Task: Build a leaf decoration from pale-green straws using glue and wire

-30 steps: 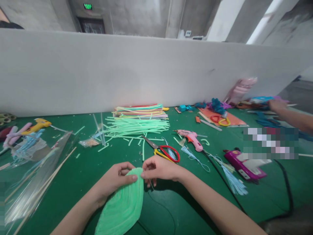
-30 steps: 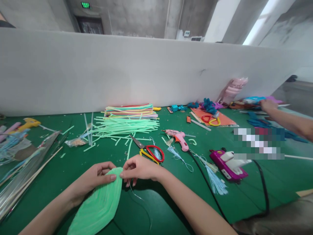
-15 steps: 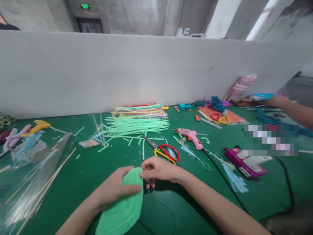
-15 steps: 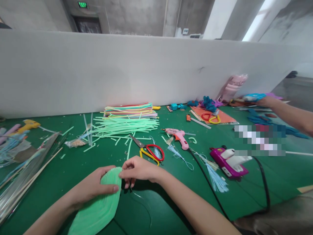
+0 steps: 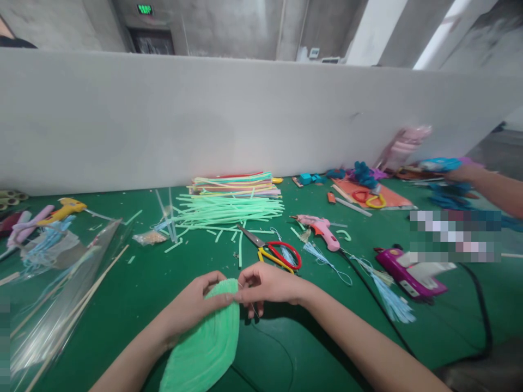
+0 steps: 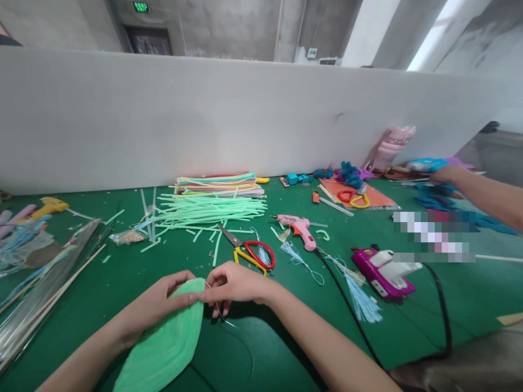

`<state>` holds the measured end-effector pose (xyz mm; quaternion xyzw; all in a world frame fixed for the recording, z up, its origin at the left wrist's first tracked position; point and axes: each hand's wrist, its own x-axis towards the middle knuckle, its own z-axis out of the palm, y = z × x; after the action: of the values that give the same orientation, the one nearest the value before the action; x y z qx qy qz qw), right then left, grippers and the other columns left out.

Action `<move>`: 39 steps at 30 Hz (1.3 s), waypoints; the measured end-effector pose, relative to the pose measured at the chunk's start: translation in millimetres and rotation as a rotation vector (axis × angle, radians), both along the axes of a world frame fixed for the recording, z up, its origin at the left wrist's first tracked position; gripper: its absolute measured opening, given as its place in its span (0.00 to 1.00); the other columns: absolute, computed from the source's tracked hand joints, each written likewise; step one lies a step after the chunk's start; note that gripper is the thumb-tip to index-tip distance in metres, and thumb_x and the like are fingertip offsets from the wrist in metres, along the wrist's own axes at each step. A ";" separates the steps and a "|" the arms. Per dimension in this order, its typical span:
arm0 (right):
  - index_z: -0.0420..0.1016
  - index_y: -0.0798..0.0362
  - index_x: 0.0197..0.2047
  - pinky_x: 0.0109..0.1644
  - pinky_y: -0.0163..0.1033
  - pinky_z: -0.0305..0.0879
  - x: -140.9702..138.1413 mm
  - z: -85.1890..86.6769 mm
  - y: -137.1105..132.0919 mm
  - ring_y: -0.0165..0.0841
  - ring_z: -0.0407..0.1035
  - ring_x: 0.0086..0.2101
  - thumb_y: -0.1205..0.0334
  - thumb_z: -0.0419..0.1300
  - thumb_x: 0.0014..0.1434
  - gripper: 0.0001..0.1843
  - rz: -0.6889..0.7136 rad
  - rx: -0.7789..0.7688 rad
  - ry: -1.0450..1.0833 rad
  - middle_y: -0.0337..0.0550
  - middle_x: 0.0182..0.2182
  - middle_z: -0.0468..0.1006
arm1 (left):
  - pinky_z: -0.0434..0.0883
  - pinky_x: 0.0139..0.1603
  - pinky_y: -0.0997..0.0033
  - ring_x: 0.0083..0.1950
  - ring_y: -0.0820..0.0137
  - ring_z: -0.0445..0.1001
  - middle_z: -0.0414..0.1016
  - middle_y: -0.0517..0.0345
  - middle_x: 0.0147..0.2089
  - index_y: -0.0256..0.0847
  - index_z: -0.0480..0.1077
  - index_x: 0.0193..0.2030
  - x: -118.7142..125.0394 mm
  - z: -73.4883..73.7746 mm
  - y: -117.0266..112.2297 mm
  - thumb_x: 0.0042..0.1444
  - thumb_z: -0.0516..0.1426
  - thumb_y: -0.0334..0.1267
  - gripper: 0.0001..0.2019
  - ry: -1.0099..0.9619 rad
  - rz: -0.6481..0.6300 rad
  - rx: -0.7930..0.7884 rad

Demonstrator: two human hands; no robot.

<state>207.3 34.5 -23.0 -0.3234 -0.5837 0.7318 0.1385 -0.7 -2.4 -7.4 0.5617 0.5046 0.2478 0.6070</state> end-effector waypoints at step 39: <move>0.76 0.57 0.43 0.30 0.30 0.71 -4.5 -1.8 2.8 0.32 0.78 0.32 0.51 0.68 0.50 0.21 -0.439 0.025 0.204 0.49 0.36 0.81 | 0.76 0.36 0.72 0.38 0.67 0.78 0.80 0.49 0.45 0.37 0.74 0.45 -15.4 2.2 16.4 0.46 0.67 0.42 0.20 -0.316 0.520 -0.050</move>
<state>202.9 37.3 -24.8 -0.3653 -0.4913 0.7057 0.3566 -16.1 14.0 -5.2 0.3534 0.5367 0.4667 0.6077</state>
